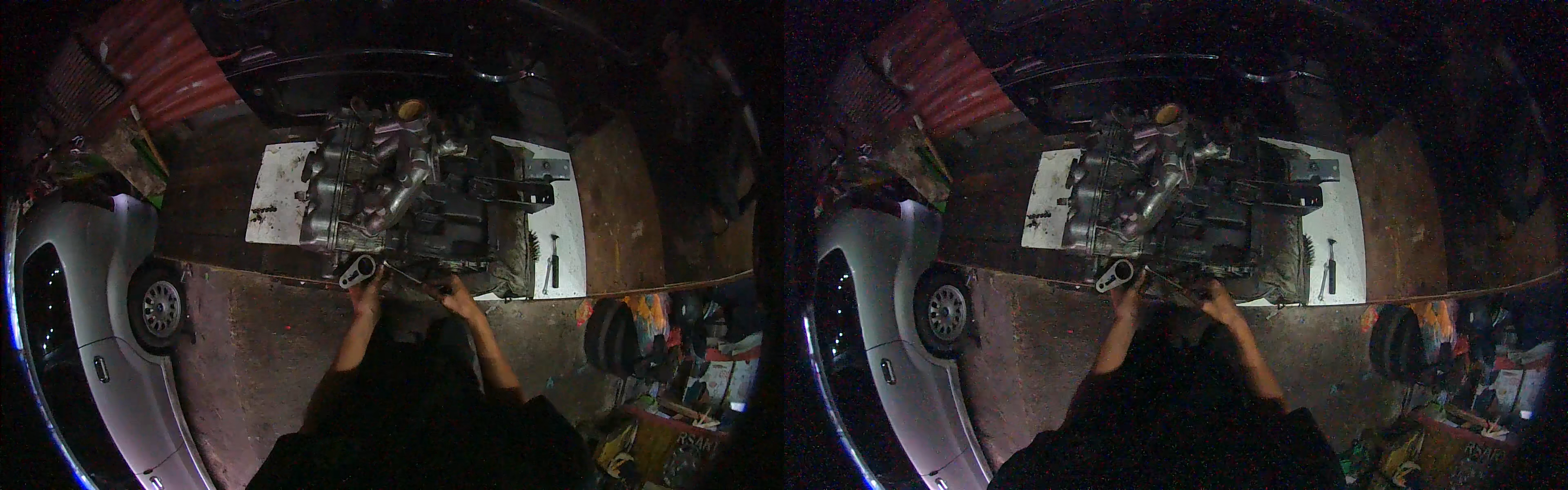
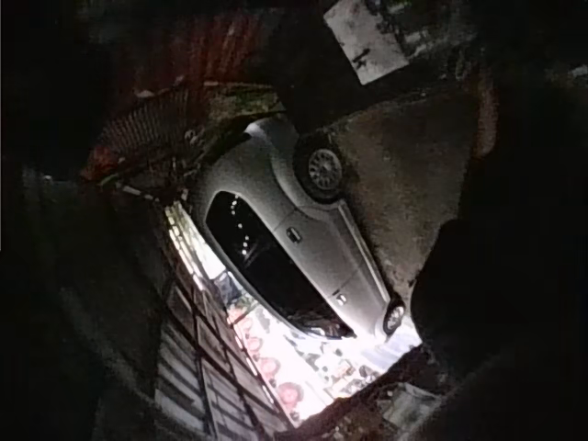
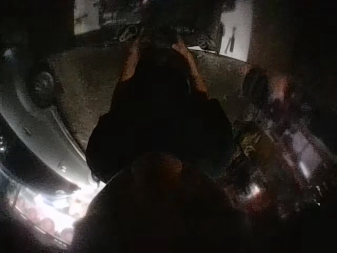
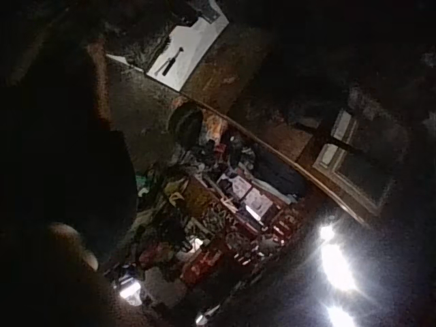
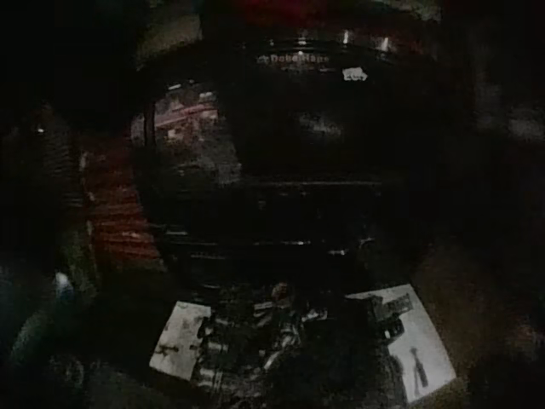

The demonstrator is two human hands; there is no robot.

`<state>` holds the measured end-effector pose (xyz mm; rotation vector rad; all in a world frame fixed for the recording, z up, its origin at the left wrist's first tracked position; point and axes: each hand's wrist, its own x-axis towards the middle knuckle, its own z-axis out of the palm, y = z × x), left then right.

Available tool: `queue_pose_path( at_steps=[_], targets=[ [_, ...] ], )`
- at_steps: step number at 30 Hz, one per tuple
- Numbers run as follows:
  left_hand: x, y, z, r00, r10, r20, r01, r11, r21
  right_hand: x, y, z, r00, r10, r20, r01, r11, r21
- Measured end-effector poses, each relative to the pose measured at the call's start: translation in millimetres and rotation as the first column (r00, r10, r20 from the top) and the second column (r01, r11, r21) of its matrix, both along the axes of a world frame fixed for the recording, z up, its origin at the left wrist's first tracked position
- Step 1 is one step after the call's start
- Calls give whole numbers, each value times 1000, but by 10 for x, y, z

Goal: The person uses a wrench to loosen and remove bolts from a car engine block resting on a workbench. They repeatedly adjust the tool and their grip while working on the same section of the engine.

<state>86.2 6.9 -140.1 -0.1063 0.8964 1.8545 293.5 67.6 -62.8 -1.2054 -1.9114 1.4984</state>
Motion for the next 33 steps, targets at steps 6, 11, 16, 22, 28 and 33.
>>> queue_pose_path(
  at_steps=[6,11,16,22,28,33],
  targets=[
    [79,44,226,996,70,-56,-68,997,34,41,95,-327,1000,4,-13,-3,995,101],
    [79,17,22,880,36,-474,-59,998,-34,28,-14,-607,988,-140,57,103,898,428],
    [34,19,338,835,-154,-528,43,975,-216,-152,-195,-632,964,-240,116,184,912,366],
    [-90,70,-67,982,-21,186,-19,977,214,-301,-408,-1502,930,-353,-101,367,878,307],
    [-112,75,-377,980,-89,-180,91,996,3,-608,-409,-557,949,-314,-14,315,949,28],
    [33,123,196,948,-122,-294,58,974,-219,-586,-438,-1082,886,-460,-57,443,805,393]
  ],
)
